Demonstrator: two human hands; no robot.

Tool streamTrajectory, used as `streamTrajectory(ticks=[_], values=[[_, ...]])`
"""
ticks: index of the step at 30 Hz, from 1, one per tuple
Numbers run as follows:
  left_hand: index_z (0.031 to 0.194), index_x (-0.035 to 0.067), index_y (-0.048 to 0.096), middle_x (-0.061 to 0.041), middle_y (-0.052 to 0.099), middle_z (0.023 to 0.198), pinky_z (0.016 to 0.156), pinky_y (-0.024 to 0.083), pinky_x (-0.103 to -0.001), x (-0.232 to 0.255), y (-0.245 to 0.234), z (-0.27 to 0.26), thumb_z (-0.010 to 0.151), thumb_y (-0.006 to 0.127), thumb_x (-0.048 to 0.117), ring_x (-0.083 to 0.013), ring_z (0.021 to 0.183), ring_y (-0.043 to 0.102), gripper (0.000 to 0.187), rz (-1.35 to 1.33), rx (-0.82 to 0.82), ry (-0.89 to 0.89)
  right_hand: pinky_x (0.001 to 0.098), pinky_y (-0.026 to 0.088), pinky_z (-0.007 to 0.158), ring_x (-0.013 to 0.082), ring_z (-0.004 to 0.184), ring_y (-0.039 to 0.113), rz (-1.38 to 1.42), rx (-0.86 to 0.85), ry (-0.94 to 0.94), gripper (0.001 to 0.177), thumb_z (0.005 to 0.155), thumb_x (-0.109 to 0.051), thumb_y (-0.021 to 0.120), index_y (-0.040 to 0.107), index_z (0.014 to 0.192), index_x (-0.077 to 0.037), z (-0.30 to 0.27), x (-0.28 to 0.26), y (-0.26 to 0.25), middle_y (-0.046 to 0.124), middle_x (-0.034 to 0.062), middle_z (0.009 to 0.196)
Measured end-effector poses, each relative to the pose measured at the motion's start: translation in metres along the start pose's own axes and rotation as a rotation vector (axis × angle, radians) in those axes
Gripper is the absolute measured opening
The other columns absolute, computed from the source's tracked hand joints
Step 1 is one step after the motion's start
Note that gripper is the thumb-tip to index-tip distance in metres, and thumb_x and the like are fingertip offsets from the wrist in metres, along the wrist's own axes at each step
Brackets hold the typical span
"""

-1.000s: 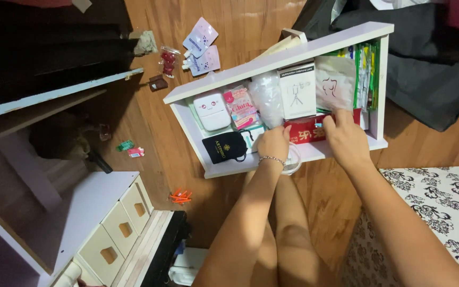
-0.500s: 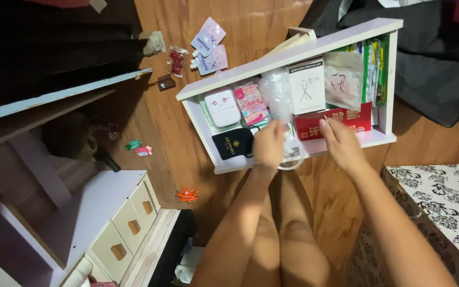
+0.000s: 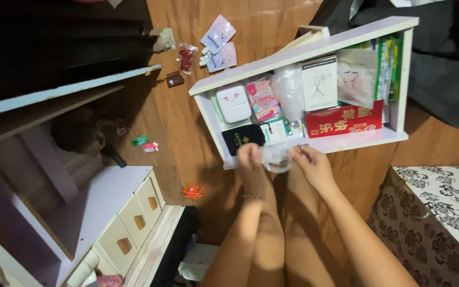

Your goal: Organizing various skincare and personal care items into a white drawer on the floor.

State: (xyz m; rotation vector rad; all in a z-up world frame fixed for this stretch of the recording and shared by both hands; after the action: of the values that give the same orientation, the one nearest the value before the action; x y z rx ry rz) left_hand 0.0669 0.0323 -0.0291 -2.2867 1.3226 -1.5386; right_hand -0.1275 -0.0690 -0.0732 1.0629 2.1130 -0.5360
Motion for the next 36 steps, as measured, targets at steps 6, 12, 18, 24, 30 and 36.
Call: streamTrajectory(ticks=[6, 12, 18, 24, 30, 36], values=[[0.129, 0.001, 0.054, -0.019, 0.059, 0.125, 0.103, 0.048, -0.041, -0.029, -0.064, 0.021, 0.102, 0.058, 0.025, -0.0329, 0.116, 0.061, 0.036, 0.116, 0.206, 0.267, 0.0357, 0.054, 0.070, 0.0243, 0.071, 0.069, -0.370, 0.020, 0.026, 0.034, 0.096, -0.034, 0.070, 0.073, 0.113, -0.004, 0.051, -0.026, 0.070, 0.075, 0.0180, 0.084], [0.135, 0.007, 0.058, -0.012, 0.057, 0.143, 0.114, 0.038, -0.050, -0.007, -0.040, 0.013, 0.101, 0.054, 0.017, -0.0334, 0.135, 0.053, 0.035, 0.537, -0.103, 0.622, 0.0500, 0.052, 0.070, 0.0407, 0.086, 0.068, -0.849, -0.034, -0.185, 0.028, 0.097, -0.033, 0.063, 0.073, 0.104, -0.009, 0.063, -0.043, 0.123, 0.073, 0.0185, 0.096], [0.128, 0.007, 0.062, -0.011, 0.055, 0.145, 0.109, 0.033, -0.054, -0.007, -0.044, 0.000, 0.095, 0.060, 0.019, -0.0310, 0.135, 0.049, 0.036, 0.625, -0.123, 0.418, 0.0377, 0.051, 0.068, 0.0256, 0.070, 0.065, -0.383, 0.014, -0.144, 0.039, 0.112, -0.036, 0.048, 0.067, 0.098, -0.004, 0.034, -0.062, 0.096, 0.067, 0.0104, 0.077], [0.131, 0.003, 0.060, -0.013, 0.063, 0.137, 0.113, 0.046, -0.040, -0.047, -0.102, -0.039, 0.109, 0.048, 0.019, -0.0279, 0.129, 0.060, 0.030, -0.160, 0.126, 0.101, 0.0242, 0.036, 0.054, 0.0098, 0.060, 0.040, 0.654, -0.448, 0.362, 0.031, 0.108, -0.033, 0.046, 0.060, 0.110, -0.005, -0.013, -0.056, 0.182, 0.046, -0.0016, 0.068], [0.133, 0.000, 0.057, -0.015, 0.065, 0.129, 0.108, 0.047, -0.036, -0.111, -0.161, -0.063, 0.108, 0.047, 0.020, -0.0259, 0.120, 0.062, 0.034, -0.634, 0.214, -0.200, 0.0243, 0.044, 0.065, 0.0116, 0.069, 0.047, 0.568, -0.500, 0.404, 0.022, 0.108, -0.024, 0.046, 0.058, 0.113, -0.007, -0.060, -0.057, 0.299, 0.053, 0.0006, 0.078], [0.125, 0.004, 0.057, -0.014, 0.065, 0.117, 0.092, 0.055, -0.035, -0.140, -0.271, -0.065, 0.092, 0.064, 0.006, -0.0242, 0.105, 0.066, 0.033, -0.282, 0.313, -0.177, 0.0277, 0.050, 0.082, 0.0120, 0.086, 0.054, 0.554, -0.498, 0.370, 0.017, 0.111, -0.019, 0.047, 0.057, 0.111, -0.005, -0.114, 0.000, 0.402, 0.061, 0.0034, 0.095]])
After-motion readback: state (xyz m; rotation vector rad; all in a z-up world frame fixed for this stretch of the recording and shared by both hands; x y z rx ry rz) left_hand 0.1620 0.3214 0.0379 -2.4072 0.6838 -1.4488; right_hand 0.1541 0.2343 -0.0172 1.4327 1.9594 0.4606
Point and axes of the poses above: each hand's wrist, its own z-axis towards the middle knuckle, its own y-axis out of the palm, x = y × z, the point moved 9 cm from there along z, towards the middle knuckle
